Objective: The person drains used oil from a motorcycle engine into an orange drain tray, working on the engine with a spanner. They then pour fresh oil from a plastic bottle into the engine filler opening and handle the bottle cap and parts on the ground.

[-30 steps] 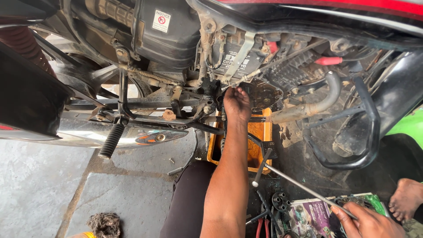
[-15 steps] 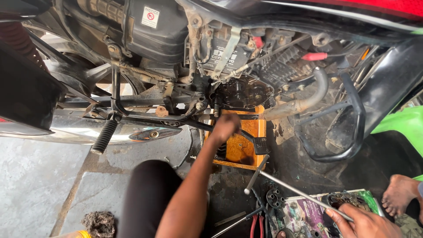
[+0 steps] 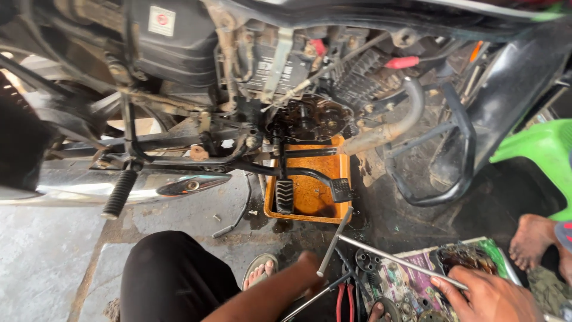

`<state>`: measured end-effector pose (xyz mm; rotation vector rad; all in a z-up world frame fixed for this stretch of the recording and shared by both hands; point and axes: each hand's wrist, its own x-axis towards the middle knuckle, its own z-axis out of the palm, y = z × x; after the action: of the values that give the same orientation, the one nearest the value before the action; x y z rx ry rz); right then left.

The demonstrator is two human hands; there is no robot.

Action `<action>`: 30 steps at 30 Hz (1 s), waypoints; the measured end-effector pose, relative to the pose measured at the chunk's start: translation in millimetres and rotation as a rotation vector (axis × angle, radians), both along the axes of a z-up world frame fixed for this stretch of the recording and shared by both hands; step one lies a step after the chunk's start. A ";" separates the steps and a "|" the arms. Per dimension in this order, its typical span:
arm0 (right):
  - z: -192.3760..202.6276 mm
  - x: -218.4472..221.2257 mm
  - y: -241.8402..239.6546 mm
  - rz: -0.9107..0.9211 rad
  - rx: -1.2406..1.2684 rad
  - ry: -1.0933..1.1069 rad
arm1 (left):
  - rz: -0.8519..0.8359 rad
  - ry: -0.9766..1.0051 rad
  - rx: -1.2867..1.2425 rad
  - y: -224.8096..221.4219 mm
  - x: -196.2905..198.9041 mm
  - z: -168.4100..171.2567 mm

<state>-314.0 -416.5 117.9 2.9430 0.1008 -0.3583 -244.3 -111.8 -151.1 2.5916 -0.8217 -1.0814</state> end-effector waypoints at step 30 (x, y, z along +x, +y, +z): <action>103.6 292.2 103.1 1.094 -0.342 -0.368 | 0.731 -0.571 -0.233 93.3 107.6 167.6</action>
<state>-21.8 -313.4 221.6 2.1353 1.3327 0.2962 -136.7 -18.5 16.5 2.6424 -0.0240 -0.0413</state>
